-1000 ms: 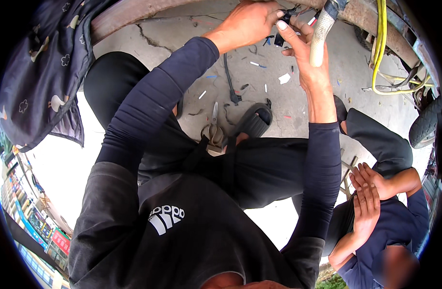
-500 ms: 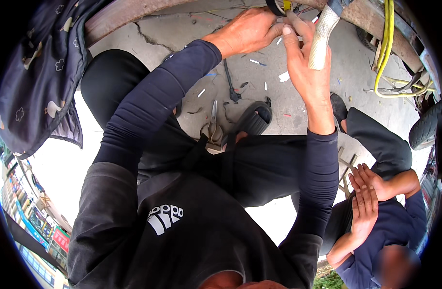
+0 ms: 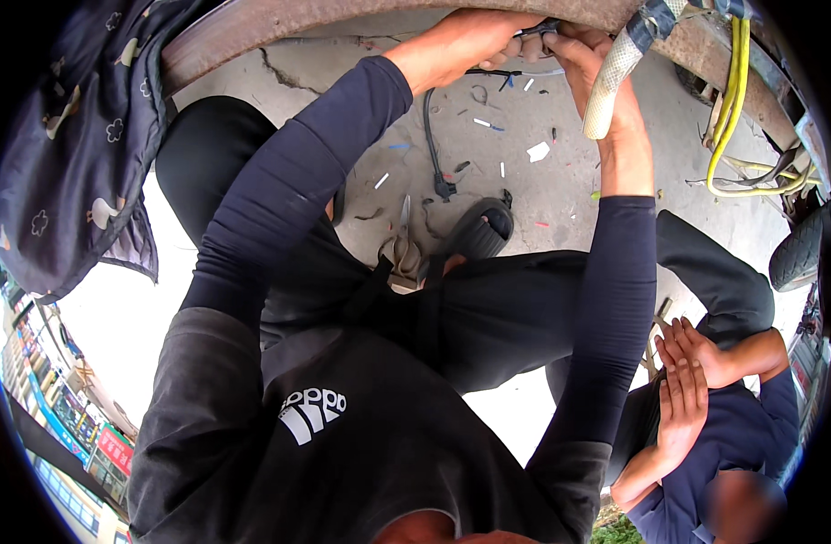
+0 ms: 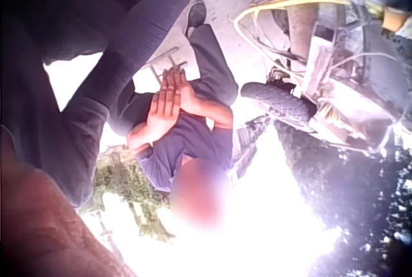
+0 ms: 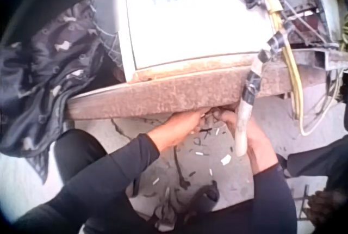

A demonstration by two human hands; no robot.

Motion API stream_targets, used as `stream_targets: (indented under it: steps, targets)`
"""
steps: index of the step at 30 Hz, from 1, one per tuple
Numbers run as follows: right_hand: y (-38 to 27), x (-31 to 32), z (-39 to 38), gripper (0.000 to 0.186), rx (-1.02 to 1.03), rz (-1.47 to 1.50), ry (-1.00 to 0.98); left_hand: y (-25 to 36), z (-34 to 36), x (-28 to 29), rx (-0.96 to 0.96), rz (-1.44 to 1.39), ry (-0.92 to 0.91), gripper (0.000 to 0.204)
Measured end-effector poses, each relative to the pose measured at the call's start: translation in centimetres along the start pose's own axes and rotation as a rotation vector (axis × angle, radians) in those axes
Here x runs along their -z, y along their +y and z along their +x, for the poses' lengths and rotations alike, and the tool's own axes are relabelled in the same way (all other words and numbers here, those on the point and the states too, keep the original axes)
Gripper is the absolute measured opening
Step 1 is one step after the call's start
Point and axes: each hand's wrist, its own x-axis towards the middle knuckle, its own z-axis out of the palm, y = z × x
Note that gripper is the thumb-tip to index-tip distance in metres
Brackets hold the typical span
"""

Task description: The person sits on the ground and repairs electrical wiring on a vehicle. They strip wire insulation, twist conductors together, and wrap connections with electrical tape. They use pliers and scissors to cut and strip wires, then secure the joints with tape.

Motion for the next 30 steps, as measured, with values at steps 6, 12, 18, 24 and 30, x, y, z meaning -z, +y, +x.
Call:
stream_targets:
  steps: [6, 12, 18, 24, 30]
  targets:
    - [-2.1, -2.0, -0.9, 0.053, -0.111, -0.151, -0.051, -0.5, -1.5, 0.9, 0.046, -0.095, -0.022, 0.035]
    - [-4.8, -4.5, -3.6, 0.063, -0.107, -0.559, 0.062, -0.5, -3.4, -0.1, -0.491, 0.578, 0.140, 0.042]
    - [-4.7, -6.5, -6.2, 0.070, -0.080, -0.485, 0.166, -0.9, -4.7, -1.7, -0.576, 0.782, 0.310, 0.033]
    - [-4.4, -8.3, -7.9, 0.071, -0.030, -0.402, 0.268, -0.8, -5.3, -2.5, -0.609, 0.839, 0.344, 0.025]
    - [-5.8, -10.0, -8.3, 0.072, -0.102, -0.518, 0.255, -2.5, -5.2, -1.6, -0.812, 0.980, 0.373, 0.014]
